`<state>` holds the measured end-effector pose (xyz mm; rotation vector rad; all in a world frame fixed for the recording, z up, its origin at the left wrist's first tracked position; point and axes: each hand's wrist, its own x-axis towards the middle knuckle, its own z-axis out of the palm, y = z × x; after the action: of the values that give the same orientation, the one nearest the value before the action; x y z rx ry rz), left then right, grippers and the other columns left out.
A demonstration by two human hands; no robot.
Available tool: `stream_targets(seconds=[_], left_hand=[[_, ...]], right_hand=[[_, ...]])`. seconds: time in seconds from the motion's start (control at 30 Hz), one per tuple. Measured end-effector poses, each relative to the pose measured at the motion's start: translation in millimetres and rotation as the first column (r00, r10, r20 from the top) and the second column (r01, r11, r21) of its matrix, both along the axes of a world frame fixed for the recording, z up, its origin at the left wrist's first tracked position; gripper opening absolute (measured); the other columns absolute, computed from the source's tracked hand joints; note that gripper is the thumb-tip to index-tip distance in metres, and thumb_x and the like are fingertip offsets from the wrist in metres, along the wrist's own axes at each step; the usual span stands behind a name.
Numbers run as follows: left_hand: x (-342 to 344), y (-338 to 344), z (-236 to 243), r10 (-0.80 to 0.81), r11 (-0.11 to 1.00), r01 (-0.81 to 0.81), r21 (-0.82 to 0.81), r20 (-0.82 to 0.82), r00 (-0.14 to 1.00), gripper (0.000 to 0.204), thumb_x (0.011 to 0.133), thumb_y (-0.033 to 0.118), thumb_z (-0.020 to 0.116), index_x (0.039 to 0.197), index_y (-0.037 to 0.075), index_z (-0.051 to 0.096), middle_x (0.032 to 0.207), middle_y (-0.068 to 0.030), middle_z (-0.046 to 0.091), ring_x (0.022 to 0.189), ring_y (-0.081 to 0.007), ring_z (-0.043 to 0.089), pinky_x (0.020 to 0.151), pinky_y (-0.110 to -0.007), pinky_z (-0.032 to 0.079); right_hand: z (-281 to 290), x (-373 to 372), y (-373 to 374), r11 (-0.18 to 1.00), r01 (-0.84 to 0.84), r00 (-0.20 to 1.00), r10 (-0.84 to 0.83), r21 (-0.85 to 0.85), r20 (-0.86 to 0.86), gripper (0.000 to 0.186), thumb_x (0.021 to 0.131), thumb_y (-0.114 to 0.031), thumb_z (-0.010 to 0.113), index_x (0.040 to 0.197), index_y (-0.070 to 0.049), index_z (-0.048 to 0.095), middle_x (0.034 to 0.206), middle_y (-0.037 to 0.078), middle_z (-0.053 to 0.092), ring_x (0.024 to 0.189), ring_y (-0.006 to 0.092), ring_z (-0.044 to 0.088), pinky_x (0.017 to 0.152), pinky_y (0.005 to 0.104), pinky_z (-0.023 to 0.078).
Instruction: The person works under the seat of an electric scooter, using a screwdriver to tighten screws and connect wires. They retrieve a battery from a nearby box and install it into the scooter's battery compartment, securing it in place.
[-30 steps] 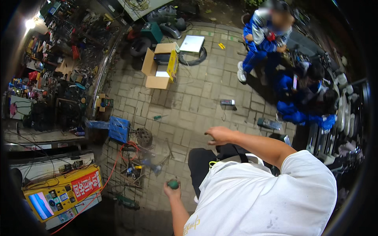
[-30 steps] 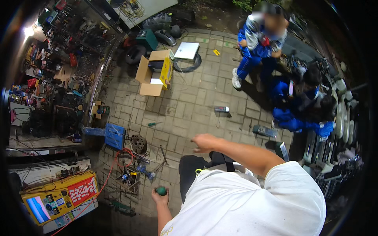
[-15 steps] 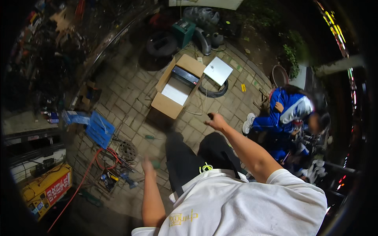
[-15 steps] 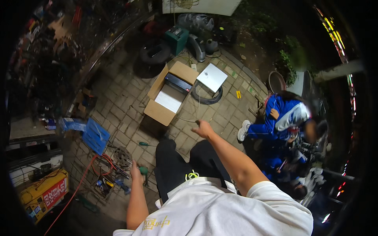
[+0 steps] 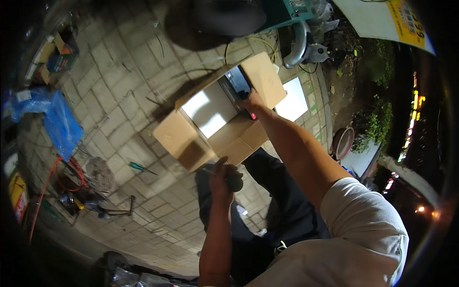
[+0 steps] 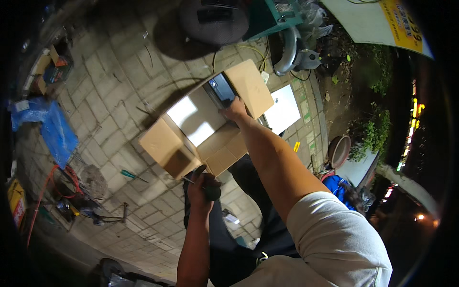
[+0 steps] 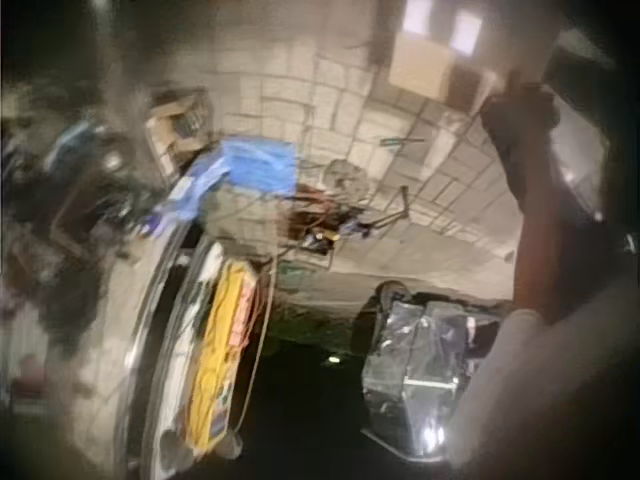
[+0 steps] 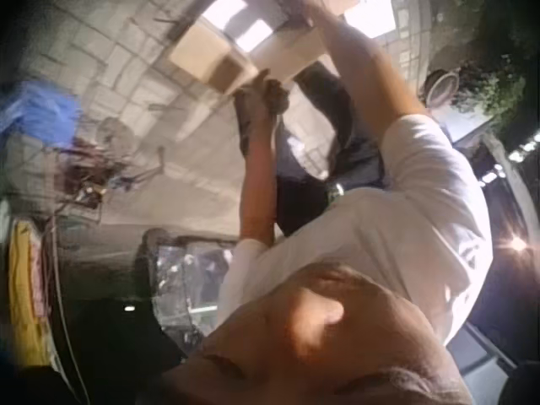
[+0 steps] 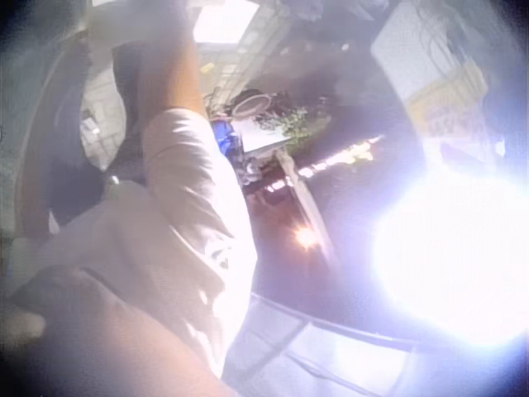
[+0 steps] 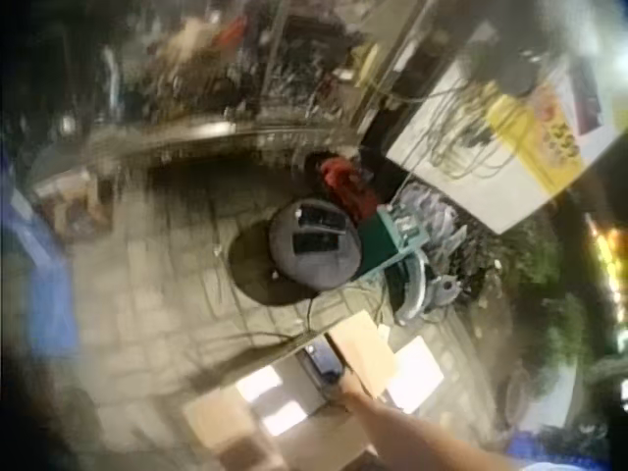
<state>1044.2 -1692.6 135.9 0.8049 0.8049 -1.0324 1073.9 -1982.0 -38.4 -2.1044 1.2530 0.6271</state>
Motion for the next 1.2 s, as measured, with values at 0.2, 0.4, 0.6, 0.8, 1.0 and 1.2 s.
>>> stream_targets(seconds=[0.2, 0.4, 0.6, 0.8, 1.0, 1.2], left_hand=[[-21.4, -46.6, -37.1, 0.184, 0.981, -0.187, -0.054, -0.063, 0.981, 0.025, 0.095, 0.012, 0.043, 0.115, 0.0, 0.055, 0.075, -0.0113, 0.061, 0.065, -0.0202, 0.062, 0.063, -0.031, 0.051], [17.2, -40.6, -35.8, 0.202, 0.979, -0.2, 0.042, -0.072, 0.977, 0.023, 0.096, 0.012, 0.042, 0.111, 0.001, 0.056, 0.075, -0.0117, 0.063, 0.066, -0.021, 0.062, 0.064, -0.032, 0.052], [32.7, -39.0, -32.8, 0.276, 0.961, -0.278, 0.008, -0.145, 0.95, 0.023, 0.094, 0.019, 0.05, 0.109, 0.003, 0.057, 0.065, -0.007, 0.055, 0.062, -0.0207, 0.059, 0.063, -0.035, 0.051], [37.9, -63.5, -35.5, 0.23, 0.965, -0.251, -0.073, -0.222, 0.947, 0.024, 0.093, 0.023, 0.055, 0.107, 0.004, 0.059, 0.064, -0.0079, 0.056, 0.059, -0.02, 0.058, 0.059, -0.034, 0.05], [39.2, -77.6, -45.4, 0.139, 0.987, -0.15, -0.051, -0.186, 0.973, 0.028, 0.094, 0.024, 0.052, 0.111, 0.002, 0.057, 0.068, -0.0093, 0.057, 0.063, -0.02, 0.059, 0.06, -0.034, 0.052], [32.8, -77.5, -63.5, 0.133, 0.987, -0.14, -0.08, -0.076, 0.988, 0.048, 0.086, 0.005, 0.051, 0.132, -0.004, 0.04, 0.114, -0.0183, 0.058, 0.072, -0.0208, 0.064, 0.064, -0.029, 0.053]], right_hand=[[-30.9, 10.7, 27.2, 0.913, -0.003, 0.994, -0.042, -0.409, -0.1, 0.098, 0.054, -0.041, 0.085, 0.126, 0.006, 0.039, 0.127, 0.024, 0.041, 0.12, 0.0393, 0.04, 0.099, 0.0438, 0.038], [-41.1, 23.9, 31.0, 0.899, -0.064, 0.983, -0.018, -0.433, -0.181, 0.093, 0.052, -0.044, 0.087, 0.118, 0.003, 0.041, 0.121, 0.021, 0.044, 0.114, 0.0364, 0.046, 0.095, 0.0426, 0.044], [-44.8, 13.7, 16.8, 0.919, -0.149, 0.988, 0.123, -0.365, -0.093, 0.09, 0.051, -0.043, 0.087, 0.113, 0.002, 0.039, 0.116, 0.024, 0.051, 0.108, 0.0386, 0.053, 0.092, 0.0426, 0.046], [-39.6, 12.9, 10.8, 0.966, -0.128, 0.99, 0.11, -0.224, -0.092, 0.082, 0.056, -0.039, 0.084, 0.111, 0.002, 0.038, 0.108, 0.025, 0.057, 0.099, 0.0403, 0.059, 0.086, 0.0439, 0.049], [-31.9, 13.9, -2.8, 0.975, -0.133, 0.991, 0.131, -0.179, -0.027, 0.084, 0.055, -0.038, 0.085, 0.111, 0.006, 0.041, 0.101, 0.024, 0.063, 0.095, 0.0402, 0.061, 0.084, 0.0415, 0.05], [9.6, 10.3, 12.3, 0.995, -0.056, 0.998, 0.058, -0.077, 0.027, 0.077, 0.057, -0.026, 0.085, 0.112, 0.011, 0.044, 0.099, 0.025, 0.063, 0.093, 0.038, 0.062, 0.082, 0.039, 0.05]])
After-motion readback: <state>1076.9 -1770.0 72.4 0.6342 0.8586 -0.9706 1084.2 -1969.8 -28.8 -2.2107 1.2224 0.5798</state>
